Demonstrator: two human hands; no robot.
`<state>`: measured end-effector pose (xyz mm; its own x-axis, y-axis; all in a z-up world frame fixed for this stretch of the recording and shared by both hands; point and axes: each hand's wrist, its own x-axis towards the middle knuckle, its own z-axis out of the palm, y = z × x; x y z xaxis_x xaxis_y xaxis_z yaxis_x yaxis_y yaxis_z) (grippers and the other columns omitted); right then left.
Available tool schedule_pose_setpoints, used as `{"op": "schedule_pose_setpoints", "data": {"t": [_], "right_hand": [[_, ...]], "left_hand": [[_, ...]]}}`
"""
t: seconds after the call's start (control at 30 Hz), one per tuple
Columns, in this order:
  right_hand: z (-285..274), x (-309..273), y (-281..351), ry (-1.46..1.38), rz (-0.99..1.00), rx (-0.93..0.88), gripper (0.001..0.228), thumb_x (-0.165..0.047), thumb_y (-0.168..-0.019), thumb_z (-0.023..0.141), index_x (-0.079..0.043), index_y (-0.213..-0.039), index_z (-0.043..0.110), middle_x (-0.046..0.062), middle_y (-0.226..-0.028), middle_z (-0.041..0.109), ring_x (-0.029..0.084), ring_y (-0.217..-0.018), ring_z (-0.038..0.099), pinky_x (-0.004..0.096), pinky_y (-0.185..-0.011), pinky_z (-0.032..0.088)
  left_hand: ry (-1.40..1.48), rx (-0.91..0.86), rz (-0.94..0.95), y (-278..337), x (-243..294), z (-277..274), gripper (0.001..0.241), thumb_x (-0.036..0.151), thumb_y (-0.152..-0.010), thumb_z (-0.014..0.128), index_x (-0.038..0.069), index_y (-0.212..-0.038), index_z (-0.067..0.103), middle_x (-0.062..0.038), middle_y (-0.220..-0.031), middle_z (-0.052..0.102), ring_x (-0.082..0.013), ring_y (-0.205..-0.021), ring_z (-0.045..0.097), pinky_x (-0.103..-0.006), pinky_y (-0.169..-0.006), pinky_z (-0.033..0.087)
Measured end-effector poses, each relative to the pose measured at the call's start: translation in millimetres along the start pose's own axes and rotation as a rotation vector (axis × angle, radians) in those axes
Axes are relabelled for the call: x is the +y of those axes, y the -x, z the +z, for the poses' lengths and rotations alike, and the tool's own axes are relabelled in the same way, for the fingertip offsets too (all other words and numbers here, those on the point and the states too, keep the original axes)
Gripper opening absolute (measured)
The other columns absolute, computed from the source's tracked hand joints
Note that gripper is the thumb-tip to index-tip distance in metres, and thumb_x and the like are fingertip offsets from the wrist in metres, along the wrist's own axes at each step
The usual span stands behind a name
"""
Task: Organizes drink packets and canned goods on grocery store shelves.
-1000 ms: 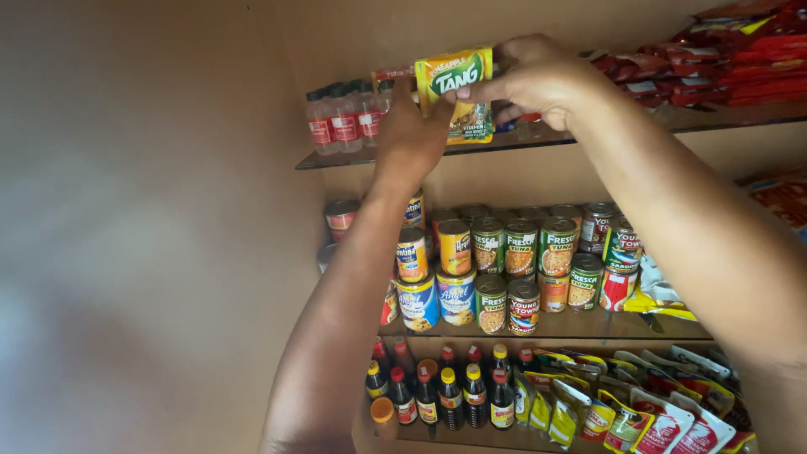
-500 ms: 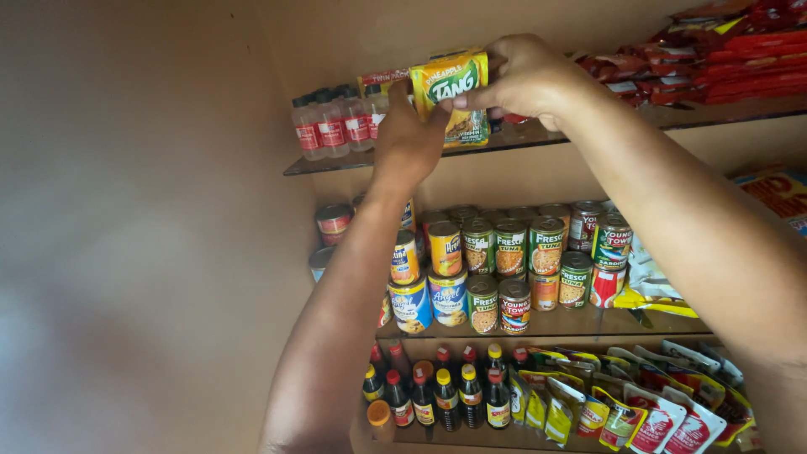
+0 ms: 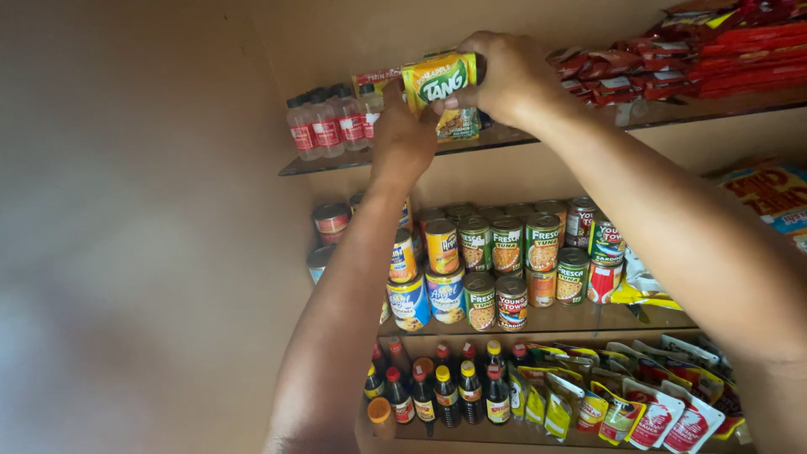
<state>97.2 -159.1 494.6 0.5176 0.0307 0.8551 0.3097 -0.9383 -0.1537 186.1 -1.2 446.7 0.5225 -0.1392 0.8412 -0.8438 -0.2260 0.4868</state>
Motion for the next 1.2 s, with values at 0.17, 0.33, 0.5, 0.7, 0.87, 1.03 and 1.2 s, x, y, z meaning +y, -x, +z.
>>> {"op": "schedule_pose_setpoints", "data": {"t": [0.17,0.33,0.5,0.7,0.87,1.03,1.2], "right_hand": [[3,6,2,0.018,-0.088,0.041,0.068,-0.032,-0.069,0.097,0.0,-0.123,0.07,0.02,-0.113,0.073,0.035,-0.102,0.07,0.043,-0.091,0.052],[-1,7,4,0.023,-0.155,0.037,0.073,-0.033,-0.069,0.097,0.003,-0.126,0.068,0.023,-0.116,0.071,0.037,-0.106,0.069,0.043,-0.093,0.051],[-11,-6,9,0.009,-0.063,-0.014,0.063,-0.031,-0.075,0.093,0.0,-0.124,0.07,0.02,-0.112,0.073,0.033,-0.101,0.072,0.042,-0.091,0.053],[-20,-16,15,0.077,-0.062,-0.027,0.06,-0.034,-0.075,0.093,0.0,-0.119,0.072,0.021,-0.106,0.074,0.036,-0.097,0.071,0.044,-0.089,0.054],[-23,-21,17,0.118,-0.172,0.024,0.059,-0.032,-0.073,0.095,0.002,-0.116,0.073,0.022,-0.103,0.073,0.038,-0.093,0.071,0.046,-0.083,0.054],[-32,-45,26,-0.122,0.117,-0.152,0.05,-0.02,-0.081,0.087,0.001,-0.121,0.066,0.015,-0.087,0.075,0.021,-0.067,0.076,0.037,-0.054,0.057],[-27,-38,29,-0.284,0.123,-0.102,0.043,-0.011,-0.085,0.084,0.003,-0.119,0.063,0.011,-0.08,0.073,0.013,-0.064,0.073,0.029,-0.046,0.053]], "left_hand": [[-0.022,-0.029,-0.013,0,-1,-4,0.056,0.026,-0.091,0.075,0.002,-0.133,0.047,-0.026,-0.113,0.073,-0.0416,-0.11,0.07,-0.0477,-0.09,0.055],[0.0,-0.057,-0.038,6,6,-10,0.052,0.027,-0.091,0.074,0.002,-0.13,0.05,-0.023,-0.113,0.074,-0.0398,-0.11,0.071,-0.0468,-0.09,0.054],[0.032,-0.011,0.033,8,7,-11,0.062,0.024,-0.089,0.077,0.001,-0.137,0.045,-0.025,-0.116,0.071,-0.04,-0.112,0.069,-0.0457,-0.092,0.054],[0.068,-0.001,0.142,11,9,-19,0.066,0.018,-0.085,0.079,0.001,-0.139,0.046,-0.024,-0.119,0.07,-0.0387,-0.113,0.069,-0.045,-0.092,0.055],[-0.006,-0.038,0.108,12,11,-26,0.055,0.021,-0.084,0.083,0.002,-0.127,0.056,-0.021,-0.115,0.073,-0.0363,-0.11,0.071,-0.0439,-0.091,0.056],[0.059,-0.128,0.159,18,7,-37,0.06,0.021,-0.071,0.09,0.002,-0.119,0.059,-0.018,-0.111,0.076,-0.0314,-0.108,0.074,-0.0419,-0.089,0.057],[0.011,-0.178,0.144,19,9,-37,0.056,0.02,-0.074,0.087,0.005,-0.122,0.061,-0.014,-0.111,0.077,-0.03,-0.108,0.075,-0.0392,-0.091,0.058]]}}
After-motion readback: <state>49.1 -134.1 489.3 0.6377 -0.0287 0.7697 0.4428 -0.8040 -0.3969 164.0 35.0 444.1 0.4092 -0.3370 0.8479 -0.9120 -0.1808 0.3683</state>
